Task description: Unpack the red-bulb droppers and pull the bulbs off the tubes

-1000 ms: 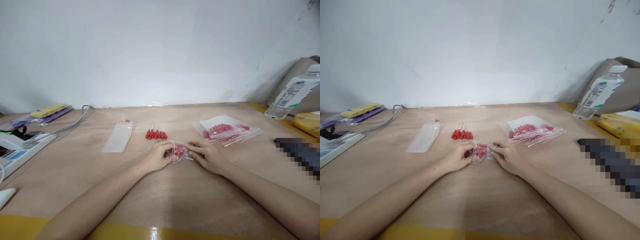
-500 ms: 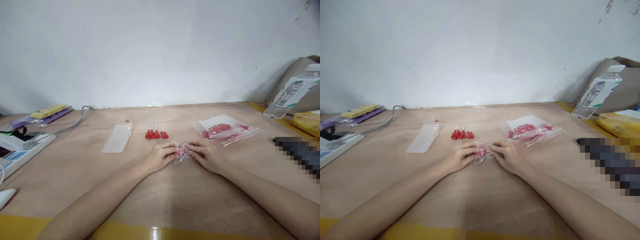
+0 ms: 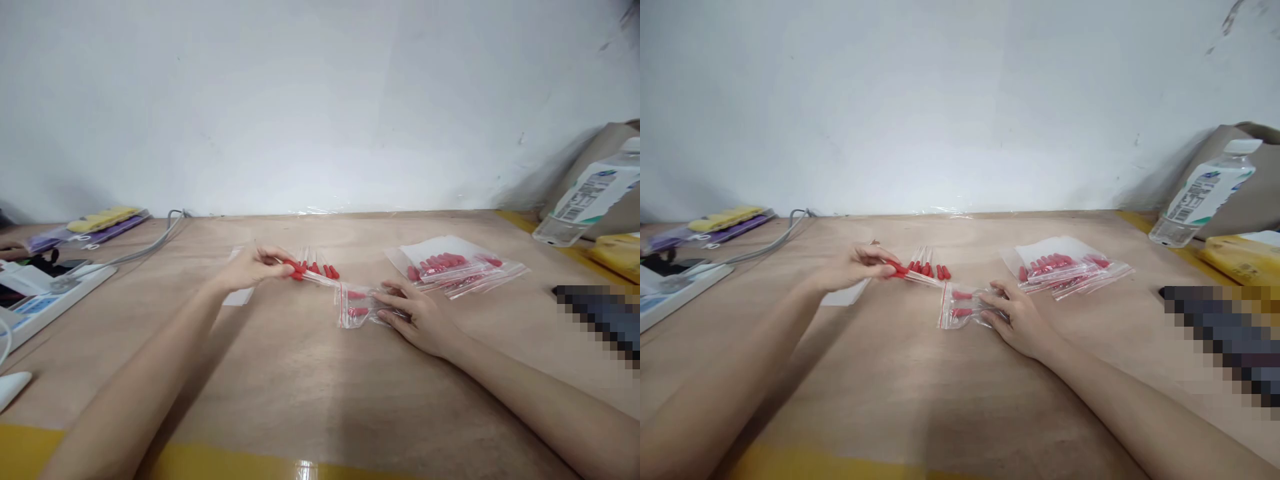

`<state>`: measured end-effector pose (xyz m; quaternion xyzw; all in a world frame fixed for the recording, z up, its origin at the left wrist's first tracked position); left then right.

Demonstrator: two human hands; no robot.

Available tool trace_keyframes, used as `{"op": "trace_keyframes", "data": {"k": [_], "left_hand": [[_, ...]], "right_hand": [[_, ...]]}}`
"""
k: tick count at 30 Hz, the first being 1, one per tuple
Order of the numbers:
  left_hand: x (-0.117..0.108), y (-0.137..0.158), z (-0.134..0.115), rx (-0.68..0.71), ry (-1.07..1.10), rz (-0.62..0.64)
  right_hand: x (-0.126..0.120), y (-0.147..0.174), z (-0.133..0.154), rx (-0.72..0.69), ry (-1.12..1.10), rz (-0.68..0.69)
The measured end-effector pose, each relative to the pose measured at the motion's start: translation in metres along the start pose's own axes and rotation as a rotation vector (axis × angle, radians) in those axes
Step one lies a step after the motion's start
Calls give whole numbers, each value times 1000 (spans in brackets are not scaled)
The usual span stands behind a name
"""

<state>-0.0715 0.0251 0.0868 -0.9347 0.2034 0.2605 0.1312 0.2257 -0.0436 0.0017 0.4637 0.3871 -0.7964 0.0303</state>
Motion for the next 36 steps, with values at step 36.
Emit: {"op": "trace_keyframes", "data": {"k": [36], "left_hand": [[80, -59, 18, 564, -938, 213]], "right_hand": [[-1, -1, 2, -8, 23, 18]]}}
Point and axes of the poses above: each hand's wrist, its own y-axis away from the middle knuckle, its own x-axis out of the palm, z = x × y, the point moved 2 cm from there along -y, towards the middle knuckle
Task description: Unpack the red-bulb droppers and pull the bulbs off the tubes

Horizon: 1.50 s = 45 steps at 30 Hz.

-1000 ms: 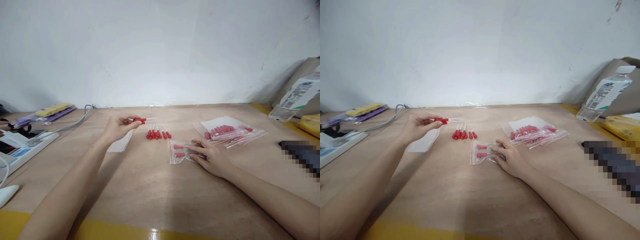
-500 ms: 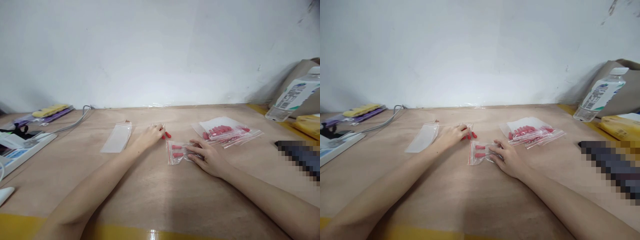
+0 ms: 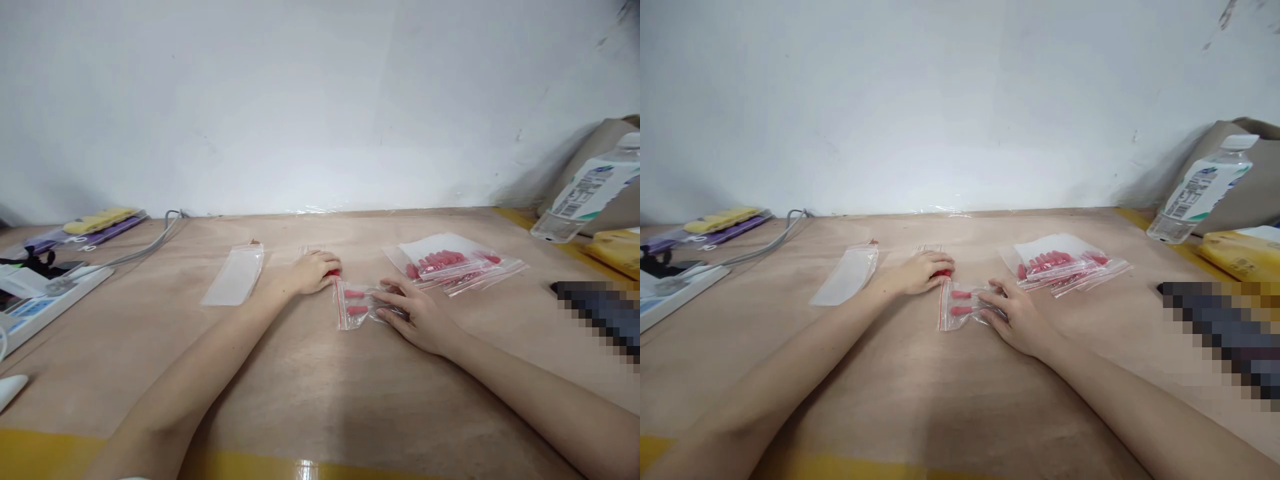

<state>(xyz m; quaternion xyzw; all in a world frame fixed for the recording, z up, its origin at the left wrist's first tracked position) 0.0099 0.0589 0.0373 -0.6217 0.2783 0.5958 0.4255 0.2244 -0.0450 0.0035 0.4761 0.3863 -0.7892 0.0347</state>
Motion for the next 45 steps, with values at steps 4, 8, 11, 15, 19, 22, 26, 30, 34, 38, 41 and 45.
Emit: {"op": "trace_keyframes", "data": {"k": [4, 8, 11, 15, 19, 22, 26, 30, 34, 38, 41, 45], "left_hand": [[-4, 5, 1, -56, 63, -25], [-6, 11, 1, -64, 90, -53], [-6, 13, -1, -47, 67, -83], [-9, 20, -9, -53, 41, -218], [-13, 39, -32, -213, 160, -524], [-9, 50, -52, -259, 318, -571], [-2, 49, -68, -249, 533, -436], [-1, 42, -67, -246, 586, -350], [-3, 41, -67, -166, 550, -234], [-5, 42, -70, -216, 504, -165], [-5, 42, -74, -248, 447, -157], [-2, 41, -78, -213, 387, -198]], "right_hand": [[1, 1, -1, 7, -5, 7], [2, 1, -2, 16, -15, 21], [1, 0, -1, 19, -37, 46], [-1, -2, 1, 23, -75, 69], [-3, -4, 1, 47, -69, 85], [-2, -7, 2, 54, -68, 98], [1, -12, 4, 48, -63, 84], [2, -14, 6, 32, -98, 53], [-1, -13, 7, 1, -144, 58], [-1, -11, 6, -18, -157, 84], [2, -10, 5, -31, -167, 111], [4, -8, 3, -16, -169, 143]]}}
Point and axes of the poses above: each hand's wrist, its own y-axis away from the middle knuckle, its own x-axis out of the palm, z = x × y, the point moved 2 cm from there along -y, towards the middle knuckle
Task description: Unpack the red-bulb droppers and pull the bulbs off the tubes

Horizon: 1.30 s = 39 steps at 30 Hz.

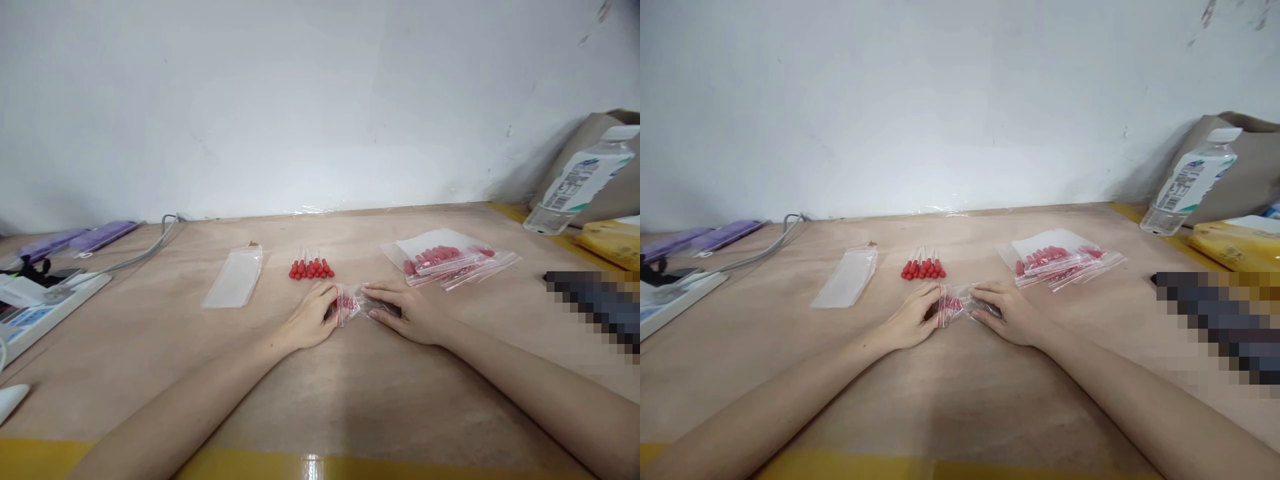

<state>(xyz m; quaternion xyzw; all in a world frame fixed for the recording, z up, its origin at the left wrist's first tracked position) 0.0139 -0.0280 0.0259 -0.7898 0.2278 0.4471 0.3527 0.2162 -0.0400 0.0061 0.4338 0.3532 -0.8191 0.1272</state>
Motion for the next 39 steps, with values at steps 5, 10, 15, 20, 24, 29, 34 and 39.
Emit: {"op": "trace_keyframes", "data": {"k": [5, 10, 15, 20, 24, 29, 34, 39], "left_hand": [[2, 2, -1, 14, -20, -33], [0, 7, 1, 4, 156, -115], [0, 8, 8, -92, 419, -176], [-39, 5, 27, -336, 582, -80], [-96, 8, 52, -480, 531, -110], [-135, 14, 62, -427, 361, -456], [-126, 7, 54, -185, -116, -653], [-88, -8, 60, 13, -537, -413]], "right_hand": [[-1, 0, 1, -2, -11, 11], [-2, -1, 2, -4, -43, -1], [-2, -1, 1, -3, -33, -4], [-2, 0, -1, 22, -21, 1], [-2, 0, -1, 17, -14, 3], [-2, 1, -1, -1, 9, -7], [-1, 1, -1, 8, 20, -1], [-1, 1, -2, 9, 18, 8]]}}
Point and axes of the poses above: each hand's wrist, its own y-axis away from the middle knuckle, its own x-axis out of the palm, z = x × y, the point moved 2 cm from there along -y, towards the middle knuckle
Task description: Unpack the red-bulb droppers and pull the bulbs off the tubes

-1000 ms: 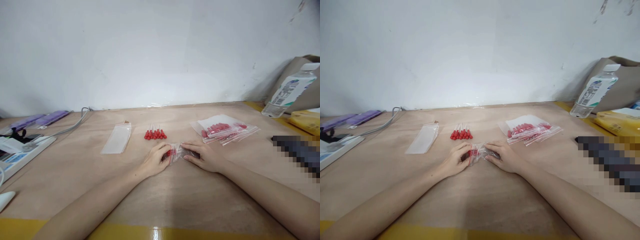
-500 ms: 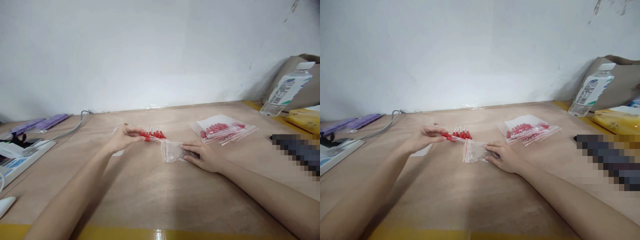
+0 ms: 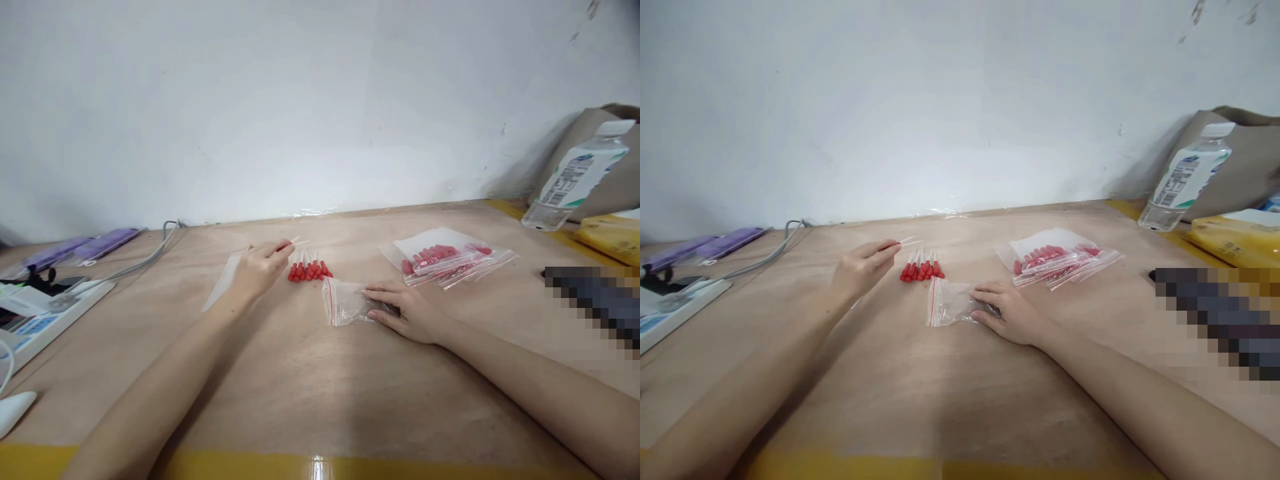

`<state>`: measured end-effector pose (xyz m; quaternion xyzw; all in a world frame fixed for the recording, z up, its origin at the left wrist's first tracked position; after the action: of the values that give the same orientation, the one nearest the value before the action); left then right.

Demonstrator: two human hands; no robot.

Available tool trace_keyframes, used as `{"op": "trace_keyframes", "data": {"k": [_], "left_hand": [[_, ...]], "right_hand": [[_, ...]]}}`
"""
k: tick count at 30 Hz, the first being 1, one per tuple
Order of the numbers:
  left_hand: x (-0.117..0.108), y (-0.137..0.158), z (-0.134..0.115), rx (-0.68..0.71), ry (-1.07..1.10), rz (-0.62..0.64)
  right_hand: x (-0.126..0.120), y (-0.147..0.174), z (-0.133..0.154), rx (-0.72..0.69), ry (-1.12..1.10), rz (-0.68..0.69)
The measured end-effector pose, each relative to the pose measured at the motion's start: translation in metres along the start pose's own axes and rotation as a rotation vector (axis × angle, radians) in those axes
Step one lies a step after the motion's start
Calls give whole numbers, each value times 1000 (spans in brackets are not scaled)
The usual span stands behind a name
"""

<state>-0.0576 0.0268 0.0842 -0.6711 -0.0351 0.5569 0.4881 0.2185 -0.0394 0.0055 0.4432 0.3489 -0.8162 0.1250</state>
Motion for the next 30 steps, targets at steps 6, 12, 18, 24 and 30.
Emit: {"op": "trace_keyframes", "data": {"k": [6, 12, 18, 24, 30], "left_hand": [[33, 1, -14, 260, -181, 193], [46, 6, -16, 359, -244, 270], [50, 13, -12, 294, -120, 198], [51, 16, -8, 52, 139, 82], [50, 20, -6, -140, 187, -45]], "right_hand": [[0, 0, 1, -1, 3, -7], [0, 0, 1, 6, 10, 0], [0, 0, 0, -6, 2, -6], [-1, 0, 1, -10, -2, 0], [-1, -1, 2, -3, -2, 12]]}}
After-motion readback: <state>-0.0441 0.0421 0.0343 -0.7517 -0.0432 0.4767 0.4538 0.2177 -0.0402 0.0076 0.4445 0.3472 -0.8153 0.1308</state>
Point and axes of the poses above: each hand's wrist, its own y-axis away from the middle knuckle, its own x-axis out of the palm, z = x × y, the point moved 2 cm from there along -y, towards the middle knuckle
